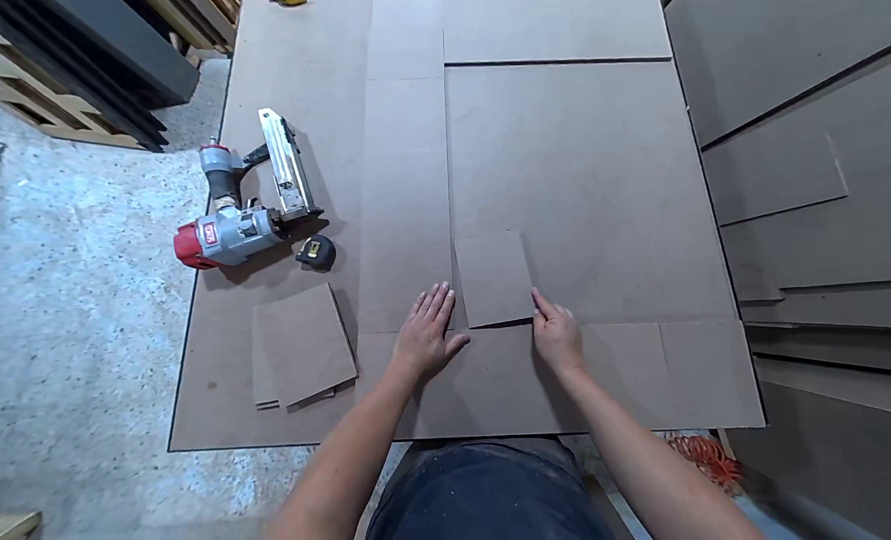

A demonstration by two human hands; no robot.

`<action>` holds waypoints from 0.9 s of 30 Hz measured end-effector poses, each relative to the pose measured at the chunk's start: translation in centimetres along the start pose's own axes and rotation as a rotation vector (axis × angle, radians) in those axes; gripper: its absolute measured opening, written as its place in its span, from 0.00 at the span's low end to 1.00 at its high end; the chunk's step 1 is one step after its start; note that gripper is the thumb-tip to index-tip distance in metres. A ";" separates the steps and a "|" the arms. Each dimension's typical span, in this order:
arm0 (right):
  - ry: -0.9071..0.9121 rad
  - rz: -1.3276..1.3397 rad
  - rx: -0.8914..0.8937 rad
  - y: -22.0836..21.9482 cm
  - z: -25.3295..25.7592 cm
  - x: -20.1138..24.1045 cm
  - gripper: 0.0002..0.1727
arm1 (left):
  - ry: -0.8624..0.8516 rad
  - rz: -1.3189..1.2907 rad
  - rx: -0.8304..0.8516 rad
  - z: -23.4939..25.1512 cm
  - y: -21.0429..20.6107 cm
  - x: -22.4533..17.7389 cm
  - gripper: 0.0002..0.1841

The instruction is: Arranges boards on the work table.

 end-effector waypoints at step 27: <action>0.406 -0.019 -0.090 -3.9 -2.0 0.0 0.39 | -0.040 -0.021 -0.030 0.0 0.6 -0.1 0.41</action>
Point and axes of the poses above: each hand's wrist, its own z-axis towards the middle knuckle, its own y-axis out of the back of the hand, x = y × z, the point moved 10 cm from there along z, towards the middle knuckle, and after that the axes turned 13 degrees about z, right-handed, at the moved point
